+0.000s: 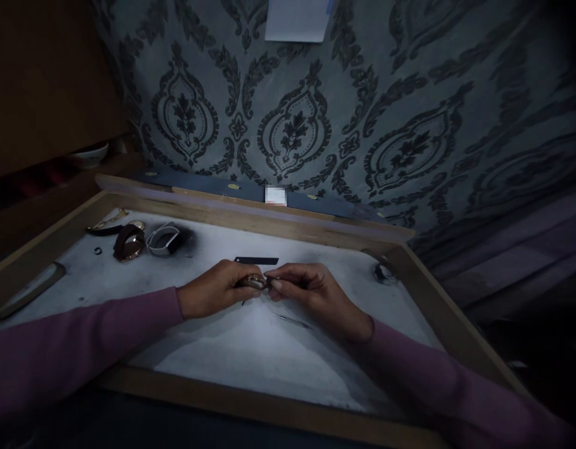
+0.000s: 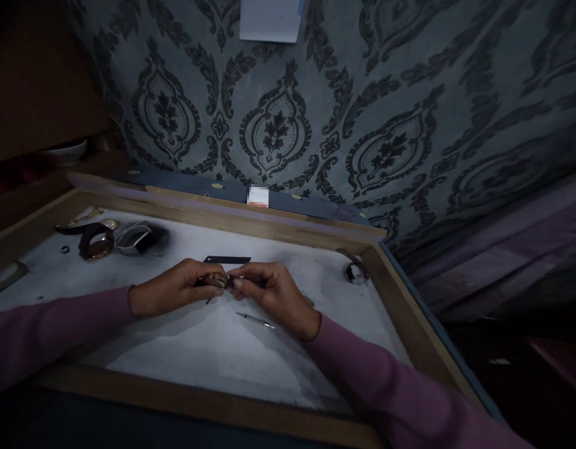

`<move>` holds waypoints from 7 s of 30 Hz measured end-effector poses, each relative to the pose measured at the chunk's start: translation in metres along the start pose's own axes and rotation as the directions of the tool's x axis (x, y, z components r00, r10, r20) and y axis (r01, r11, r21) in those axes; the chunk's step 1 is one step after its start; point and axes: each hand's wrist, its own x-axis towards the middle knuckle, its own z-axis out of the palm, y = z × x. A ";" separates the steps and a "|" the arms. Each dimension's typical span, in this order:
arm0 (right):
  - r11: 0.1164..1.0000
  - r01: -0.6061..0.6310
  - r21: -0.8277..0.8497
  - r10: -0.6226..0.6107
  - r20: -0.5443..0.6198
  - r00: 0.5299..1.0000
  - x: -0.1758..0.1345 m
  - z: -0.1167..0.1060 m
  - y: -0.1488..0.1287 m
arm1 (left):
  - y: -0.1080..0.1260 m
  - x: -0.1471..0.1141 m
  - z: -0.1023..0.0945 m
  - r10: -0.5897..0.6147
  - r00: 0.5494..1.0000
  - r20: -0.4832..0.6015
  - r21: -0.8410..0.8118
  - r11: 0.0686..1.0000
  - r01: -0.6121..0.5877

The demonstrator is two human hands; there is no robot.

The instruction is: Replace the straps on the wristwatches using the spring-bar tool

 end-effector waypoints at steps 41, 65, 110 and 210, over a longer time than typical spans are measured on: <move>0.969 0.178 -0.171 -0.181 -0.002 0.983 -0.003 0.003 -0.005 | -0.001 0.000 0.001 0.007 1.000 -0.016 0.010 1.000 -0.007; 0.956 0.200 -0.216 -0.209 -0.019 0.978 -0.004 0.003 -0.008 | 0.001 0.000 0.000 0.038 0.998 -0.047 0.061 0.998 -0.036; 0.997 0.083 -0.010 -0.083 -0.054 0.995 0.000 0.000 0.001 | 0.004 -0.001 0.001 0.051 0.997 -0.053 0.135 0.990 -0.044; 0.998 0.036 0.048 -0.033 -0.065 0.997 0.001 0.002 0.006 | 0.007 -0.001 0.000 0.093 0.994 -0.064 0.239 0.968 -0.076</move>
